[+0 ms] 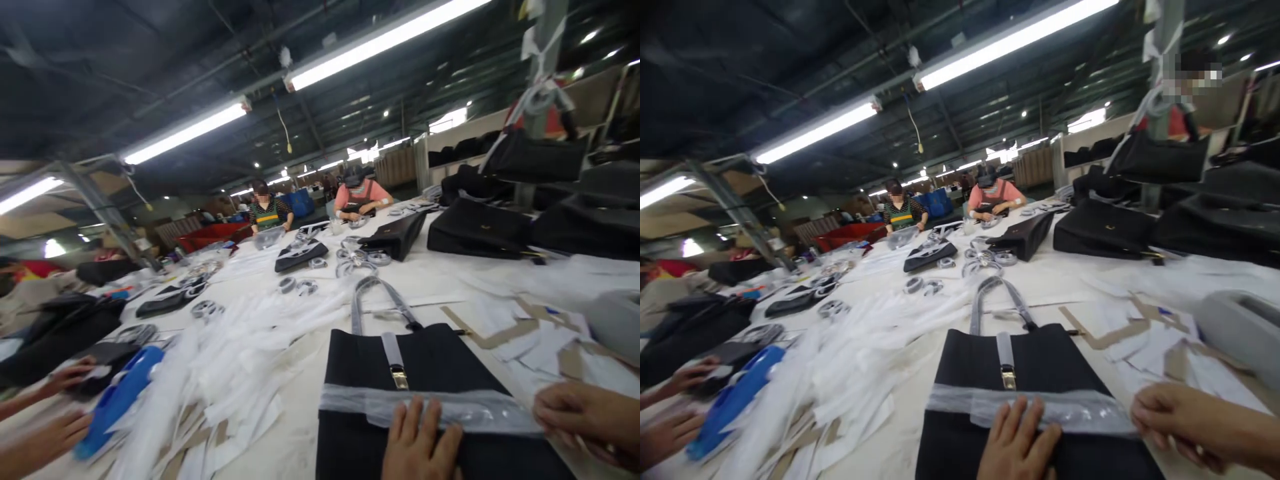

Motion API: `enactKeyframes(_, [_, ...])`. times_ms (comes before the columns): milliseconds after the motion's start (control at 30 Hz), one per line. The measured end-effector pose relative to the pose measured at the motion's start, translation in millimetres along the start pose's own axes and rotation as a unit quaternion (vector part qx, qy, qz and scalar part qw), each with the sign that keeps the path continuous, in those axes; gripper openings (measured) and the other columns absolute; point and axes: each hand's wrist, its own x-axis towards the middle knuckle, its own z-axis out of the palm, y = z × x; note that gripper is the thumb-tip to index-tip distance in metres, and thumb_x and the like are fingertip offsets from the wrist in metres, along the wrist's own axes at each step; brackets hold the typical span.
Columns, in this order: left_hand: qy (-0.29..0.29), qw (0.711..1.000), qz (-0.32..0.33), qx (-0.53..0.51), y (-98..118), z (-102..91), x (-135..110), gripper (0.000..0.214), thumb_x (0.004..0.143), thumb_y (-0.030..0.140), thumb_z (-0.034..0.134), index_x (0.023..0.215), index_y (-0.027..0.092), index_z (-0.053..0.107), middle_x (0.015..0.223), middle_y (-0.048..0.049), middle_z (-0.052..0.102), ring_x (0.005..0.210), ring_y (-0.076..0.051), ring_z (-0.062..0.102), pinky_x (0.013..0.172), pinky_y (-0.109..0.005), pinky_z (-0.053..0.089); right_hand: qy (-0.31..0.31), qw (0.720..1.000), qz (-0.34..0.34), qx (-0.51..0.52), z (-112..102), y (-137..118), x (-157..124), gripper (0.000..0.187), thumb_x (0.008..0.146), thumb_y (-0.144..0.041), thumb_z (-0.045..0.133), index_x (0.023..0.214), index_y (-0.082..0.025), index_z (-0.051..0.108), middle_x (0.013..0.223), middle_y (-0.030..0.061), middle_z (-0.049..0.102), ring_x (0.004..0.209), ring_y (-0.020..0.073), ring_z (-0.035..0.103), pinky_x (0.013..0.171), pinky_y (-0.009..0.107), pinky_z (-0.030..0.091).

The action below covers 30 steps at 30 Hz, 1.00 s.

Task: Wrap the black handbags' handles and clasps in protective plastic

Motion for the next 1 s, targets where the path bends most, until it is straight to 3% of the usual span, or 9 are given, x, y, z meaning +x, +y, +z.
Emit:
enactKeyframes(100, [-0.048, 0.998, -0.03, -0.022, 6, -18.9, 3, 0.047, 0.095, 0.046, 0.049, 0.14, 0.035, 0.049, 0.153, 0.0054, 0.041, 0.134, -0.025, 0.048, 0.107, -0.043, 0.05, 0.027, 0.999, -0.018, 0.002, 1, -11, -11, 0.031, 0.071, -0.061, 0.059, 0.068, -0.031, 0.064, 0.071, 0.0158, 0.069, 0.036, 0.0069, 0.042, 0.041, 0.029, 0.023])
enactKeyframes(167, [-0.088, 0.994, -0.049, -0.041, 12, -35.0, 5, 0.047, 0.097, 0.04, 0.048, 0.143, 0.034, 0.046, 0.156, 0.0056, 0.035, 0.14, -0.025, 0.042, 0.111, -0.046, 0.046, 0.05, 0.996, -0.064, -0.024, 4, -28, -26, 0.037, 0.079, -0.058, 0.051, 0.069, -0.025, 0.063, 0.07, 0.0131, 0.07, 0.041, 0.0081, 0.046, 0.043, 0.027, 0.028])
enactKeyframes(267, [-0.115, 0.991, -0.039, -0.049, 12, -44.7, 8, 0.049, 0.097, 0.028, 0.047, 0.146, 0.029, 0.042, 0.157, 0.0014, 0.035, 0.142, -0.027, 0.037, 0.11, -0.051, 0.045, 0.059, 0.997, -0.045, -0.002, 0, -47, -40, 0.031, 0.07, -0.05, 0.065, 0.069, -0.019, 0.065, 0.076, 0.0083, 0.072, 0.049, 0.0092, 0.05, 0.047, 0.023, 0.035])
enactKeyframes(333, [-0.113, 0.992, -0.026, -0.044, 9, -41.3, 9, 0.052, 0.096, 0.022, 0.046, 0.147, 0.027, 0.041, 0.156, -0.0013, 0.037, 0.142, -0.028, 0.037, 0.109, -0.053, 0.045, 0.076, 0.993, -0.052, -0.08, -7, -53, -44, 0.03, 0.072, -0.046, 0.061, 0.077, -0.016, 0.069, 0.08, 0.0076, 0.072, 0.058, 0.0121, 0.056, 0.051, 0.023, 0.042])
enactKeyframes(500, [-0.119, 0.992, 0.027, -0.019, -4, -28.7, 3, 0.06, 0.093, 0.018, 0.047, 0.151, 0.026, 0.033, 0.156, -0.0046, 0.038, 0.142, -0.03, 0.037, 0.107, -0.054, 0.046, 0.107, 0.99, -0.073, -0.063, -14, -49, -43, 0.029, 0.066, -0.04, 0.068, 0.08, -0.015, 0.074, 0.074, 0.0048, 0.069, 0.066, 0.0154, 0.06, 0.055, 0.023, 0.047])
enactKeyframes(633, [-0.127, 0.991, 0.05, 0.005, -9, -26.3, 0, 0.065, 0.093, 0.016, 0.046, 0.154, 0.027, 0.026, 0.156, -0.0054, 0.038, 0.143, -0.03, 0.036, 0.105, -0.055, 0.047, 0.112, 0.988, -0.102, -0.034, -7, -34, -35, 0.023, 0.07, -0.033, 0.066, 0.081, -0.014, 0.074, 0.069, 0.003, 0.069, 0.063, 0.014, 0.061, 0.054, 0.021, 0.046])
enactKeyframes(800, [-0.134, 0.99, 0.032, 0.016, -5, -26.9, 2, 0.068, 0.093, 0.012, 0.042, 0.156, 0.027, 0.018, 0.155, -0.0069, 0.039, 0.143, -0.03, 0.036, 0.107, -0.056, 0.046, 0.145, 0.983, -0.114, -0.003, 7, -14, -23, 0.028, 0.073, -0.032, 0.065, 0.094, -0.014, 0.073, 0.075, 0.0042, 0.073, 0.067, 0.0165, 0.067, 0.057, 0.022, 0.048])
enactKeyframes(1000, [-0.144, 0.989, 0.034, 0.016, -9, -24.6, -1, 0.068, 0.094, 0.02, 0.048, 0.156, 0.028, 0.019, 0.155, -0.0052, 0.038, 0.142, -0.03, 0.037, 0.108, -0.054, 0.046, 0.193, 0.969, -0.15, -0.035, 22, -13, -16, 0.018, 0.073, -0.025, 0.065, 0.086, -0.018, 0.075, 0.078, 0.0022, 0.075, 0.073, 0.0172, 0.068, 0.063, 0.023, 0.047])
